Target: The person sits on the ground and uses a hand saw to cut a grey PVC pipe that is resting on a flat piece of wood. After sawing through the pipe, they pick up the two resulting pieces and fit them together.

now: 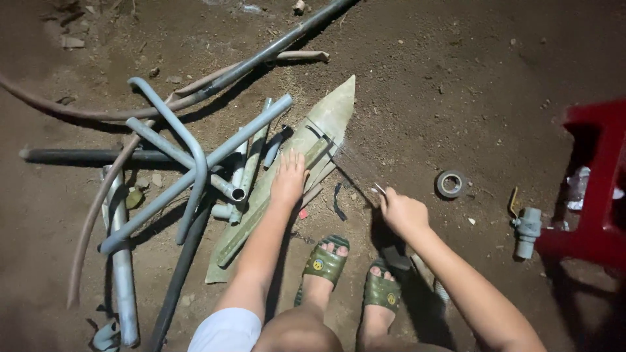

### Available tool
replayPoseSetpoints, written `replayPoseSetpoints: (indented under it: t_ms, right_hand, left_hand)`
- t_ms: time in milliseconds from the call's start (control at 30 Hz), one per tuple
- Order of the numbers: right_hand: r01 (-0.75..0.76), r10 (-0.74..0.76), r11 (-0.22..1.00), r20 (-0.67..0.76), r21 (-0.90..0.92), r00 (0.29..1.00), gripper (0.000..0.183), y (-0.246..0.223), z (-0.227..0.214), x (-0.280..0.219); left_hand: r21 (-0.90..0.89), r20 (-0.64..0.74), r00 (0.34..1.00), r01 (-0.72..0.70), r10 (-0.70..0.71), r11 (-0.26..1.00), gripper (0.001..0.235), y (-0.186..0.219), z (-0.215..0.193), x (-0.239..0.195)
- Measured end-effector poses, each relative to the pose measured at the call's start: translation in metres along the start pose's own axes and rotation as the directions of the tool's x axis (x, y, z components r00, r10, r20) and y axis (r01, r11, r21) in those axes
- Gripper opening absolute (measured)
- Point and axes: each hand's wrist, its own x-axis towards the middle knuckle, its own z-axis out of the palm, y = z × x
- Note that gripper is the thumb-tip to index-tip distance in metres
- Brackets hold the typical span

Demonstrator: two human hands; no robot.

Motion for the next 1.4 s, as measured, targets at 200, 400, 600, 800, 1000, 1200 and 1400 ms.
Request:
replayPoseSetpoints:
  t_ms: [200, 400, 600, 800, 1000, 1200, 1400]
  right_hand:
    - [-0.113, 0.117, 0.992, 0.078, -0.049, 0.990, 0.042, 0.029, 0.025, -0.046]
    - [-0.012, 0.012, 1.000, 0.018, -0.004, 1.000, 0.041, -0.013, 0.013, 0.011]
    - [0.046, -0.047, 0.999, -0.085, -0.006, 0.995, 0.037, -0.020, 0.020, 0.042]
    - [-0.085, 0.085, 0.996, 0.001, 0.005, 0.996, 0.039, 0.016, 0.035, -0.023]
    - [-0.113, 0.113, 0.994, 0.016, -0.001, 0.993, 0.036, 0.003, 0.027, -0.015]
    - [0.044, -0.042, 0.999, -0.096, 0.024, 0.994, 0.033, -0.023, 0.025, 0.047]
    - [0.020, -0.018, 1.000, -0.086, 0.018, 0.996, 0.033, 0.011, 0.027, 0.003]
  left_hand:
    - [0.005, 0.011, 1.000, 0.004, -0.004, 1.000, 0.064, 0.000, -0.005, 0.000]
    - [-0.003, 0.025, 1.000, 0.003, -0.003, 1.000, 0.064, -0.007, 0.015, 0.002]
    - [0.005, 0.061, 0.998, -0.008, 0.007, 1.000, 0.064, -0.004, -0.002, 0.000]
    - [0.006, 0.047, 0.999, -0.017, 0.017, 1.000, 0.065, -0.003, -0.003, 0.000]
    - [-0.018, 0.031, 1.000, 0.003, -0.003, 1.000, 0.063, 0.000, -0.011, 0.002]
    - [0.019, 0.018, 1.000, -0.016, 0.016, 1.000, 0.065, -0.002, -0.008, 0.002]
    - [-0.009, 0.017, 1.000, -0.009, 0.010, 1.000, 0.064, 0.000, -0.009, 0.000]
